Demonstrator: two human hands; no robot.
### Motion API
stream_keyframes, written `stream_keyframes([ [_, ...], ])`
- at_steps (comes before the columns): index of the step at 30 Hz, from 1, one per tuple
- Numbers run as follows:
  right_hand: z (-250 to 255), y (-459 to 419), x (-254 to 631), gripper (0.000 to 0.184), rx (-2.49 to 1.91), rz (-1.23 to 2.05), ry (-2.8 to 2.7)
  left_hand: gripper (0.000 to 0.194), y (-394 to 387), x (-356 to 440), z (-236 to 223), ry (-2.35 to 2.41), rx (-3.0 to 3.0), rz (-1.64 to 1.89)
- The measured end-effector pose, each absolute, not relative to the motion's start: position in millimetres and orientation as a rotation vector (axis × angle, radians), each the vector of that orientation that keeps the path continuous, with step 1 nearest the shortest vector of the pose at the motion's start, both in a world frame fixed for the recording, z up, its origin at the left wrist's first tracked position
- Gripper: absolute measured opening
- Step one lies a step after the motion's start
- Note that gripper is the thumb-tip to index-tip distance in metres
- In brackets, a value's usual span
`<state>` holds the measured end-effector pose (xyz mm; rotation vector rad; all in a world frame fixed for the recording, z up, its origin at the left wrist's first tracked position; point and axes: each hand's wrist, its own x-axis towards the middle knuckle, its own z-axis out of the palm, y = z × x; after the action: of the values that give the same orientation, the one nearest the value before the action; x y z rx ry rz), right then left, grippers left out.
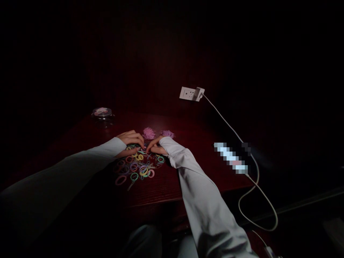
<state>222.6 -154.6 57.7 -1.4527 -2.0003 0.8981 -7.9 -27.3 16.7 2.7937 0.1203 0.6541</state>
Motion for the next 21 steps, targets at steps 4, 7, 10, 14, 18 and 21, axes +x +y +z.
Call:
stream_keyframes([
  [4, 59.9, -154.3, 224.2, 0.021, -1.462, 0.888, -2.007, 0.026, -27.8, -7.7, 19.6, 0.010, 2.731, 0.664],
  [7, 61.5, -154.6, 223.5, 0.018, -1.454, 0.893, -2.004, 0.024, -28.0, -8.0, 19.6, -0.053, 2.711, 0.649],
  [10, 61.2, -154.6, 222.4, 0.019, -1.473, 0.897, -2.047, 0.024, -27.7, -8.6, 18.1, -0.050, 2.716, 0.641],
  [14, 57.5, -153.2, 222.5, 0.023, -1.489, 0.863, -2.080, 0.027, -27.0, -8.6, 16.1, -0.009, 2.729, 0.641],
  [18, 53.9, -152.9, 223.4, 0.021, -1.516, 0.799, -2.078, 0.030, -26.6, -7.8, 14.9, 0.046, 2.752, 0.634],
  [21, 54.1, -154.4, 223.1, 0.023, -1.541, 0.777, -2.079, 0.027, -27.3, -7.2, 14.4, 0.081, 2.776, 0.644],
])
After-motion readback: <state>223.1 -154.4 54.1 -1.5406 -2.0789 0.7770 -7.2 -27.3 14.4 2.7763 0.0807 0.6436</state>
